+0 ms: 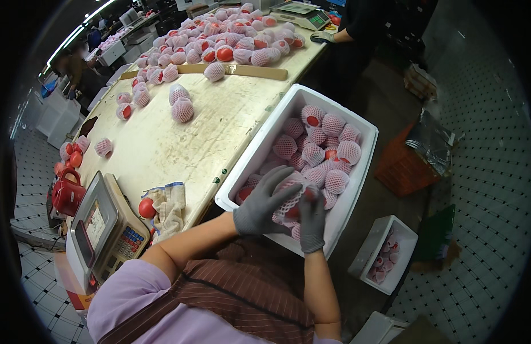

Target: The person repeatedly picks red tomatoes from a white styrofoam box, wraps each one in a white foam net, and places the wrapped tomatoes on a wooden table. The person wears gloves and an apron while working at a packing station with other workers visible in the background.

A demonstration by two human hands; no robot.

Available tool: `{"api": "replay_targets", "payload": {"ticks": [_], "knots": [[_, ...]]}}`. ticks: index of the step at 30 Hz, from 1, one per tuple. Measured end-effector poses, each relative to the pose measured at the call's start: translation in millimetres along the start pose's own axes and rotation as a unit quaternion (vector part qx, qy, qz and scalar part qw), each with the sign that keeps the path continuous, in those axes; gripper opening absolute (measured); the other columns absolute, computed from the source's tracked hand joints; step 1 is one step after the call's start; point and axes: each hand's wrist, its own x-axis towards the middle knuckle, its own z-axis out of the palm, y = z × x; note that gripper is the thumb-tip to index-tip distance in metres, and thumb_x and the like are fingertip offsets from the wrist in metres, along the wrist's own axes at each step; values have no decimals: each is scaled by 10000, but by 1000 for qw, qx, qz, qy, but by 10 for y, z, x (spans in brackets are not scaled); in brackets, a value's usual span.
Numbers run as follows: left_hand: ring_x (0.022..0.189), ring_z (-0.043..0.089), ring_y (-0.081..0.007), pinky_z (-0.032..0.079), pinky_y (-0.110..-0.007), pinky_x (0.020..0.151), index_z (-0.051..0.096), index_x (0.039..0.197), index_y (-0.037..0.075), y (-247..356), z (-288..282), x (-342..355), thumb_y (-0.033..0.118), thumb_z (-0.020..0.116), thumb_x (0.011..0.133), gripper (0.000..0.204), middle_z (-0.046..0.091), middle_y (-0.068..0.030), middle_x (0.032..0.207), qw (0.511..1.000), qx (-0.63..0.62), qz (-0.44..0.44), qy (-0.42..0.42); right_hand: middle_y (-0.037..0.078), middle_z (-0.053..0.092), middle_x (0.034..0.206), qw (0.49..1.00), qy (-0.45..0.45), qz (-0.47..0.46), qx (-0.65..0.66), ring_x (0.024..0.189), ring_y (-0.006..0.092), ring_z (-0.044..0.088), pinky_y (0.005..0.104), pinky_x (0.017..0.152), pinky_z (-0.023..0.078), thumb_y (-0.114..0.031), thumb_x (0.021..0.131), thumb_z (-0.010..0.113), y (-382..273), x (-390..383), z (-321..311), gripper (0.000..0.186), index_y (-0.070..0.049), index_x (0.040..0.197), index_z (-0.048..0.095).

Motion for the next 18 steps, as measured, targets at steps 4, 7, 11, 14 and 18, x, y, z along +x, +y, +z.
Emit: {"api": "replay_targets", "payload": {"ticks": [4, 7, 11, 14, 18], "knots": [[1199, 475, -307, 418, -412, 995, 461, 1285, 24, -590, -39, 27, 277, 878, 588, 851, 496, -168, 1264, 996, -74, -38, -13, 166, 476, 1308, 993, -89, 76, 15, 1105, 234, 546, 338, 903, 475, -507, 956, 422, -55, -47, 2, 697, -13, 1422, 266], [1079, 551, -213, 459, -344, 954, 406, 1276, 9, -1279, -213, 78, 258, 902, 524, 934, 519, -143, 1215, 921, -224, -305, 95, 189, 495, 1282, 977, -122, 107, 138, 973, 259, 627, 334, 804, 528, -529, 958, 386, -190, -2, 13, 677, -50, 1422, 269], [965, 563, -361, 469, -424, 882, 480, 1237, -8, -2685, -861, -105, 303, 775, 558, 803, 548, -209, 1109, 927, 294, -207, 111, 165, 613, 1089, 988, -38, 122, 83, 871, 214, 653, 310, 754, 549, -477, 977, 392, -134, 22, -202, 576, -30, 1341, 405], [950, 584, -369, 456, -437, 858, 517, 1244, 74, -2789, -1344, 24, 395, 720, 601, 747, 614, -199, 1020, 842, 368, -391, -55, 173, 633, 1048, 987, 32, 141, 77, 863, 251, 660, 344, 756, 550, -461, 978, 400, 68, -44, -579, 540, -6, 1260, 468], [1181, 449, -366, 388, -468, 961, 451, 1322, 162, -3251, -1825, -351, 445, 578, 769, 635, 451, -218, 1296, 682, 599, -418, -42, 148, 645, 1014, 992, 77, 97, 10, 830, 211, 658, 326, 742, 548, -422, 989, 404, 237, -125, -712, 490, 5, 1205, 509]]}}
